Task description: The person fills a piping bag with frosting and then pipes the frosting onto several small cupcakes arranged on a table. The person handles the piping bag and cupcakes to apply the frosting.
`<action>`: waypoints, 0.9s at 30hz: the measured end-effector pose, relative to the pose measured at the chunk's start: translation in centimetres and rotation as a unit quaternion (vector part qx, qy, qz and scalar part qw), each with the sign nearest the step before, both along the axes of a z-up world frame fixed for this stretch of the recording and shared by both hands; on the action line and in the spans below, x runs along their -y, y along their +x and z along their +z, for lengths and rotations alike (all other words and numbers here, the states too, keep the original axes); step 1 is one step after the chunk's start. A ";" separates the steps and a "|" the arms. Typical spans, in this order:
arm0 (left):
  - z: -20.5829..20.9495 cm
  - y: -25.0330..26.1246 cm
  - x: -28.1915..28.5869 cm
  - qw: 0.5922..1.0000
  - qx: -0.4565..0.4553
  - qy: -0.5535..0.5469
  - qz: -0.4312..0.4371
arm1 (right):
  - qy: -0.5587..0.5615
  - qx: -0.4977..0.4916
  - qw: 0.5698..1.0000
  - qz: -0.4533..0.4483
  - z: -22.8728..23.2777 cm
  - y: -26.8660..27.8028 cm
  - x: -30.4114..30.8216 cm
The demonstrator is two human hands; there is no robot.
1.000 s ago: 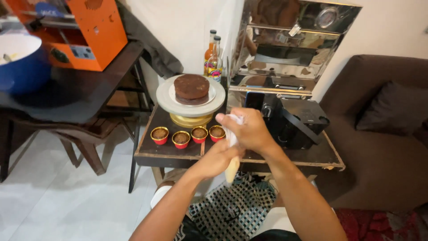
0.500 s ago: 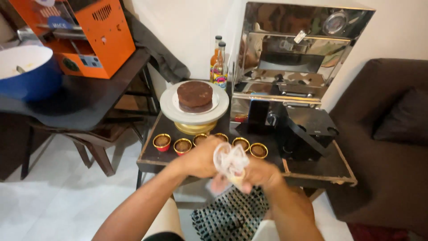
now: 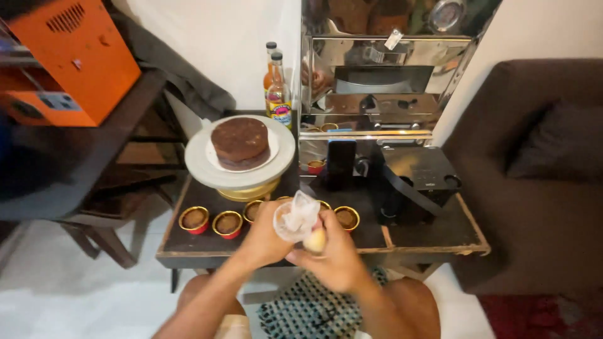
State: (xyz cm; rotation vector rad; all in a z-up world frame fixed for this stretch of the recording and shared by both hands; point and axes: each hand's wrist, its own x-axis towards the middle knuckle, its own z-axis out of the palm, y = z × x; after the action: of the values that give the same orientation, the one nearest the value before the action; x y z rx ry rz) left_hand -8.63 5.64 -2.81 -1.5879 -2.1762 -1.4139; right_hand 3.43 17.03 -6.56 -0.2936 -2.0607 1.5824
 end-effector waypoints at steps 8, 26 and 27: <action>-0.2 3.5 1.6 0.989 0.048 -0.004 -0.139 | -0.324 0.185 0.804 0.463 -2.9 -0.4 -4.4; 0.4 -2.3 -8.5 0.820 0.546 -0.022 -0.167 | 0.064 -0.168 0.955 0.235 8.2 -2.6 -6.4; -0.7 -2.8 -8.8 0.825 0.546 0.003 -0.142 | -0.016 -0.202 0.960 0.195 6.8 -3.6 -7.2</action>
State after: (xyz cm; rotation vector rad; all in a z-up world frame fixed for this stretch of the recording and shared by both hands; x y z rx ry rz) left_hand -11.42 14.46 -3.54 -1.2181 -2.3746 -2.9716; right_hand -0.17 24.21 0.21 0.4225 -1.8399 1.7249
